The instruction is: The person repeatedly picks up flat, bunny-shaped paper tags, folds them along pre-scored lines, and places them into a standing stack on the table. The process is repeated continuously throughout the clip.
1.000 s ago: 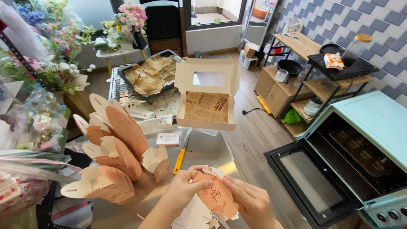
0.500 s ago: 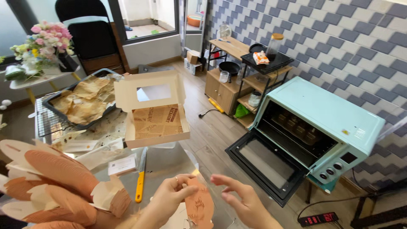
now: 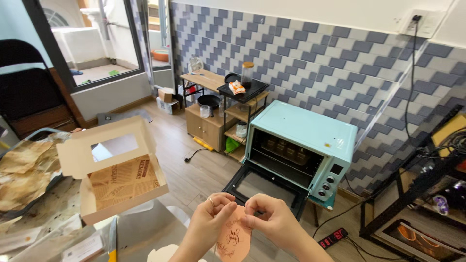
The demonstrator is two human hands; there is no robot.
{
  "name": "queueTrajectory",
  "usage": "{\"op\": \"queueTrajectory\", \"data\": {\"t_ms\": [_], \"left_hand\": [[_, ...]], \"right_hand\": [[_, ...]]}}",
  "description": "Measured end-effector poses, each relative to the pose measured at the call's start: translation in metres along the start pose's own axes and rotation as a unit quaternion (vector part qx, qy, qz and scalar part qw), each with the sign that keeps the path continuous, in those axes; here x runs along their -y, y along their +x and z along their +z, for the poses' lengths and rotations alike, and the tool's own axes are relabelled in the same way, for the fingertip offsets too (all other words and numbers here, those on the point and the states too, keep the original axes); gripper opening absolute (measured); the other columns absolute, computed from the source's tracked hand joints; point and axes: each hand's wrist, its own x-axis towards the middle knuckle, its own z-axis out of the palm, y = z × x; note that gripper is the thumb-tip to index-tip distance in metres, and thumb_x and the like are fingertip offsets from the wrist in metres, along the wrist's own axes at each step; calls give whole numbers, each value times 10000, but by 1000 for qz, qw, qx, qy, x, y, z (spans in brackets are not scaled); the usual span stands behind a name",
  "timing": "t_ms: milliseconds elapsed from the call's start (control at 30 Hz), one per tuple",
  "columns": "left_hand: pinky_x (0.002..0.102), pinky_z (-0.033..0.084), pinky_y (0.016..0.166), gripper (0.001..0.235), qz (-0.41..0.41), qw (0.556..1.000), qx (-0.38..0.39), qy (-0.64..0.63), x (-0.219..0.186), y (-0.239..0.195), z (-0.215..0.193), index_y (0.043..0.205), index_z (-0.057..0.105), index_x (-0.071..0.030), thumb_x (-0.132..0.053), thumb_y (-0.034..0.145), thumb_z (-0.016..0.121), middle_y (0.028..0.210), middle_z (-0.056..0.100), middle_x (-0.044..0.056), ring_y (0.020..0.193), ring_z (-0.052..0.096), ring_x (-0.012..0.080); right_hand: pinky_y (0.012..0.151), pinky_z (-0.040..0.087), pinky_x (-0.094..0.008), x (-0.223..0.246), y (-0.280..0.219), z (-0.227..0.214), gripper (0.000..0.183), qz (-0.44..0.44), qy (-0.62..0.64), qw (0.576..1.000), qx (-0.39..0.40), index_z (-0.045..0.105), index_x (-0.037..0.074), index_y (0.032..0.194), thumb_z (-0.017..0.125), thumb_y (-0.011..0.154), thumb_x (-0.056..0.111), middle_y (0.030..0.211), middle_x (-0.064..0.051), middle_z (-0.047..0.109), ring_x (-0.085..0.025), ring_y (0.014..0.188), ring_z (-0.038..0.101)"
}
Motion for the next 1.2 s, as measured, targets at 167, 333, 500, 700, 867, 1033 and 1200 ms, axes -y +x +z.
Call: {"op": "queueTrajectory", "data": {"t_ms": [167, 333, 500, 700, 867, 1033, 1200], "left_hand": [[244, 541, 681, 212, -21, 999, 30, 12, -5, 11, 29, 1004, 717, 22, -177, 947, 673, 946, 693, 39, 778, 684, 74], [250, 518, 631, 242, -78, 996, -14, 38, -19, 4, 48, 1069, 723, -28, -216, 915, 721, 843, 742, 112, 713, 668, 109], [258, 551, 626, 258, -42, 989, -141, 10, -14, 1, 61, 1010, 753, -18, -217, 846, 762, 860, 777, 41, 735, 730, 114], [268, 542, 609, 268, -38, 984, -168, -43, 2, 5, 66, 991, 805, 31, -205, 868, 764, 824, 782, 104, 698, 694, 131], [270, 530, 595, 257, -34, 984, -162, -72, 2, 6, 62, 967, 774, 28, -204, 857, 769, 810, 769, 86, 689, 690, 129], [263, 536, 611, 296, -44, 987, -85, -131, 2, -5, 48, 958, 781, 42, -245, 911, 726, 811, 762, 71, 687, 676, 116], [239, 545, 667, 233, -39, 995, -89, -3, 10, -20, 29, 996, 791, -2, -207, 915, 714, 818, 772, 34, 739, 689, 86]], "right_hand": [[725, 600, -287, 4, -10, -31, 204, 102, 5, 995, 13, 775, 0, 907, 793, 819, 183, 789, -45, 758, -137, 745, 702], [699, 589, -239, 9, -20, -39, 169, 4, -102, 994, -25, 797, 13, 825, 858, 771, 161, 957, -9, 747, -79, 811, 706], [522, 442, -226, 13, -29, -26, 163, 9, -123, 986, -115, 784, 25, 764, 854, 756, 172, 1000, 19, 754, -70, 634, 580], [499, 451, -211, 15, -32, -21, 180, -60, -159, 979, -115, 794, 57, 844, 836, 802, 228, 837, -9, 762, -34, 625, 621], [483, 457, -231, 7, -28, -20, 218, -9, -155, 980, -128, 807, 54, 887, 823, 800, 253, 769, -16, 764, -59, 532, 607], [541, 509, -244, -17, -22, -17, 171, -24, -75, 991, -108, 770, 24, 939, 776, 864, 178, 798, -19, 737, -66, 622, 650], [667, 573, -264, -38, -7, -7, 186, 3, 96, 995, -31, 712, -11, 1011, 712, 929, 157, 847, -30, 710, -100, 754, 679]]}}
